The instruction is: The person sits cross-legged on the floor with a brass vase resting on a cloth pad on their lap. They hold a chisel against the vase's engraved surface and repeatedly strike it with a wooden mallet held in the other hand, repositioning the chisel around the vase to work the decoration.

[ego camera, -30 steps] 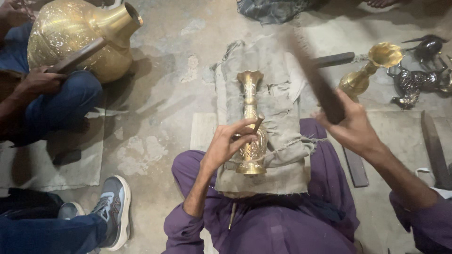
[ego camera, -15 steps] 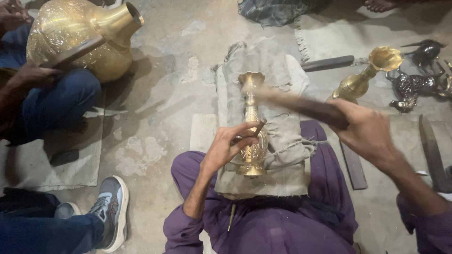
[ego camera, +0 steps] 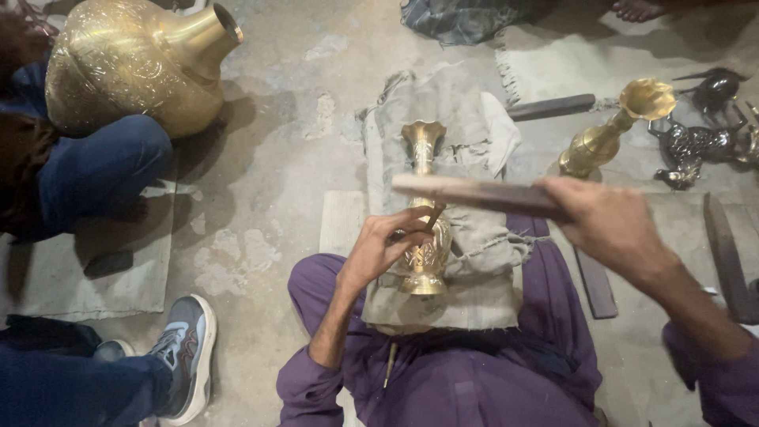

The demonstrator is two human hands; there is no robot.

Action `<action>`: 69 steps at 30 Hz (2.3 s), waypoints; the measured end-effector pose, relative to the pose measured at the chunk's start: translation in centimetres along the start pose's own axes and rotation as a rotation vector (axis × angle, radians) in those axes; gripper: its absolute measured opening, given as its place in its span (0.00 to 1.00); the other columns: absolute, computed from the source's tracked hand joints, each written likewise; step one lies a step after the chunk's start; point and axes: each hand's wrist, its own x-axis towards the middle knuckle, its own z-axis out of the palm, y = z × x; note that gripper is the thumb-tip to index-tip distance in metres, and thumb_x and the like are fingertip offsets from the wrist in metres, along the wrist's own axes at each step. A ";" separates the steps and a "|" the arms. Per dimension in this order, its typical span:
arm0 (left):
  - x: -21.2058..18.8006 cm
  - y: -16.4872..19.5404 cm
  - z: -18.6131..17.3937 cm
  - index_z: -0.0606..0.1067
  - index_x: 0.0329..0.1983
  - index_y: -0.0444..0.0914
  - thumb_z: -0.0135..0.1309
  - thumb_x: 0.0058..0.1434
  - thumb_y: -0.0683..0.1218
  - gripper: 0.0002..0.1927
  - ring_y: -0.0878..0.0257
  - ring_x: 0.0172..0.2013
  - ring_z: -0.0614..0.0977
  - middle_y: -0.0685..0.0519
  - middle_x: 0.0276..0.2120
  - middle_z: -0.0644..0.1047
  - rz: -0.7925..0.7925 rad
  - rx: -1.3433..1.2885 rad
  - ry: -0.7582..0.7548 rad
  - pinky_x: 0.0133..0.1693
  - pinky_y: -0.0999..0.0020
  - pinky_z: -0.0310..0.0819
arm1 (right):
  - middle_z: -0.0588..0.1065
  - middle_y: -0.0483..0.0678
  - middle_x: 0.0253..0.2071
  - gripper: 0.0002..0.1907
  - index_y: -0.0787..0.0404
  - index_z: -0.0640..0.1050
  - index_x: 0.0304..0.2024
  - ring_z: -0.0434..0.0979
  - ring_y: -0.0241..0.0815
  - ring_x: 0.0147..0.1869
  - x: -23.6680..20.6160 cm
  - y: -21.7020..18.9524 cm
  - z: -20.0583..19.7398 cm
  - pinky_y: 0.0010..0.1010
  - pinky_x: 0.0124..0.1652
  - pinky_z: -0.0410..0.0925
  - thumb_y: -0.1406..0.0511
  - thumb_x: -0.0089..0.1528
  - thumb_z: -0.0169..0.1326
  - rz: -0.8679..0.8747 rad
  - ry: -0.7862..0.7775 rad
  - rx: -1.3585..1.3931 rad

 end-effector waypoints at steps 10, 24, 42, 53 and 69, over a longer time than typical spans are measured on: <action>0.1 -0.5 0.2 0.74 0.63 0.39 0.61 0.63 0.40 0.24 0.61 0.45 0.88 0.47 0.44 0.85 -0.007 0.008 -0.009 0.47 0.65 0.84 | 0.80 0.43 0.42 0.21 0.49 0.76 0.58 0.81 0.40 0.35 0.1 0.3 -0.2 0.36 0.32 0.74 0.60 0.61 0.59 -0.020 0.130 0.032; -0.7 -1.3 0.4 0.74 0.64 0.39 0.60 0.64 0.39 0.24 0.61 0.47 0.88 0.46 0.47 0.85 -0.049 -0.111 -0.007 0.47 0.68 0.86 | 0.80 0.44 0.38 0.19 0.53 0.74 0.56 0.81 0.41 0.34 -0.3 -0.5 -0.7 0.34 0.32 0.75 0.59 0.64 0.61 -0.043 0.073 0.366; -1.3 -2.2 0.5 0.74 0.64 0.39 0.57 0.66 0.39 0.22 0.59 0.49 0.87 0.48 0.50 0.83 0.028 -0.102 0.056 0.50 0.64 0.86 | 0.82 0.47 0.43 0.26 0.51 0.75 0.58 0.83 0.47 0.38 -2.6 -1.9 -0.6 0.40 0.37 0.75 0.66 0.56 0.62 0.032 0.083 0.005; -0.4 -2.1 2.5 0.66 0.65 0.30 0.62 0.62 0.38 0.29 0.64 0.34 0.85 0.45 0.33 0.83 -0.163 -0.369 0.481 0.36 0.71 0.82 | 0.77 0.45 0.39 0.12 0.58 0.75 0.40 0.81 0.39 0.48 -4.0 -6.4 7.7 0.39 0.48 0.78 0.66 0.59 0.66 -0.158 -0.130 1.338; 1.1 -0.2 0.9 0.71 0.65 0.34 0.63 0.60 0.41 0.29 0.63 0.36 0.88 0.46 0.34 0.85 -0.307 -0.188 0.322 0.34 0.70 0.85 | 0.81 0.54 0.50 0.32 0.54 0.72 0.65 0.85 0.45 0.40 1.2 -1.7 -2.0 0.38 0.43 0.79 0.60 0.58 0.62 -0.144 0.090 0.484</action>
